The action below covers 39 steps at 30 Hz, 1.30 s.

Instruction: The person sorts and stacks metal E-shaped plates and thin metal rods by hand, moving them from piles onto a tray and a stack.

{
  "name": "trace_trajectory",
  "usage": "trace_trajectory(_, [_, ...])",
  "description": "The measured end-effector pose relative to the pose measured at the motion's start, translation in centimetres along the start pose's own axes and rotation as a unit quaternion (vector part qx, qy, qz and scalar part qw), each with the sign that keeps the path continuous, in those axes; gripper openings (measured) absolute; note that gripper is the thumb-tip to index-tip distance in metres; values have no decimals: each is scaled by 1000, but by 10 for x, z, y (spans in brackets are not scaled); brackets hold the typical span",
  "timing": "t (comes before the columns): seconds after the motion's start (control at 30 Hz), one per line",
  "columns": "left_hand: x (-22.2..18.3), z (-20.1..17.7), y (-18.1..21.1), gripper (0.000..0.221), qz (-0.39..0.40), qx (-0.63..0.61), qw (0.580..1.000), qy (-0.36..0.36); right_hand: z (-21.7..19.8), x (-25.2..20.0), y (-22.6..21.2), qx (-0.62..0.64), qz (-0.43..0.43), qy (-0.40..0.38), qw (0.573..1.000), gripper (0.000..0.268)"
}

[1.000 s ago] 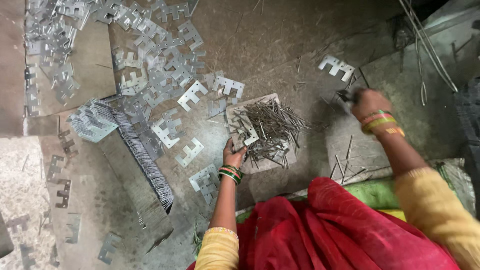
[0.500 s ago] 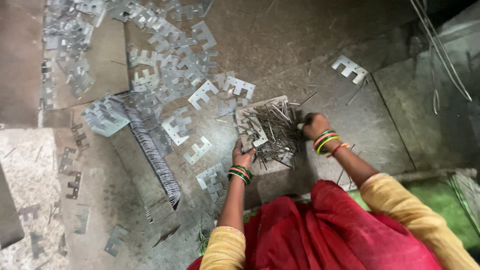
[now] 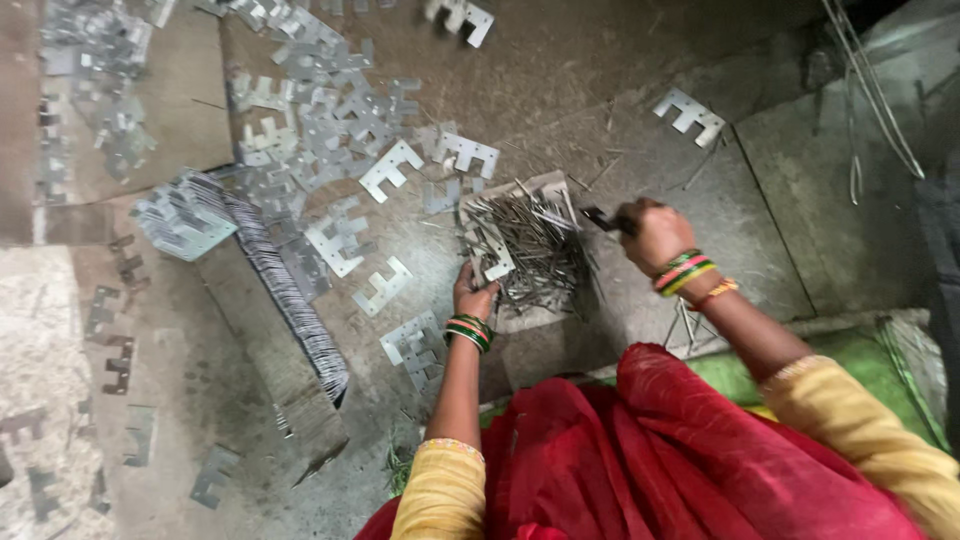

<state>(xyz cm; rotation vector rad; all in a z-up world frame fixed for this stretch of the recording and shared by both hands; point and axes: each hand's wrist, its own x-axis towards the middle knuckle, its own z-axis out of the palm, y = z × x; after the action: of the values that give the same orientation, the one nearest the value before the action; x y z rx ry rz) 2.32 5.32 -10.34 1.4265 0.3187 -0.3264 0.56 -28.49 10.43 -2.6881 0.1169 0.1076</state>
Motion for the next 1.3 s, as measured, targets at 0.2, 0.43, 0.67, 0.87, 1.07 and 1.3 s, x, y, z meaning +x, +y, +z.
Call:
trace_trajectory(0.2, [2, -4, -6, 60, 17, -14, 999, -26, 42, -99, 38, -129, -118, -321, 931, 19])
trace_trajectory(0.43, [4, -2, -3, 61, 8, -28, 999, -24, 11, -68, 68, -145, -181, -117, 966, 24])
trace_trajectory(0.67, [-1, -2, 4, 61, 28, 0, 999, -31, 29, -101, 101, -298, -135, -360, 874, 21])
trace_trajectory(0.87, [-8, 2, 20, 58, -2, 12, 1000, -22, 17, -124, 106, -314, -152, -316, 882, 18])
trace_trajectory(1.07, [-9, 1, 18, 57, -2, 5, 1000, -20, -19, -105, 151, -168, 53, -138, 975, 22])
trace_trajectory(1.3, [-2, 0, 3, 57, 0, 6, 1000, -11, -8, -137, 226, -170, 358, 16, 918, 60])
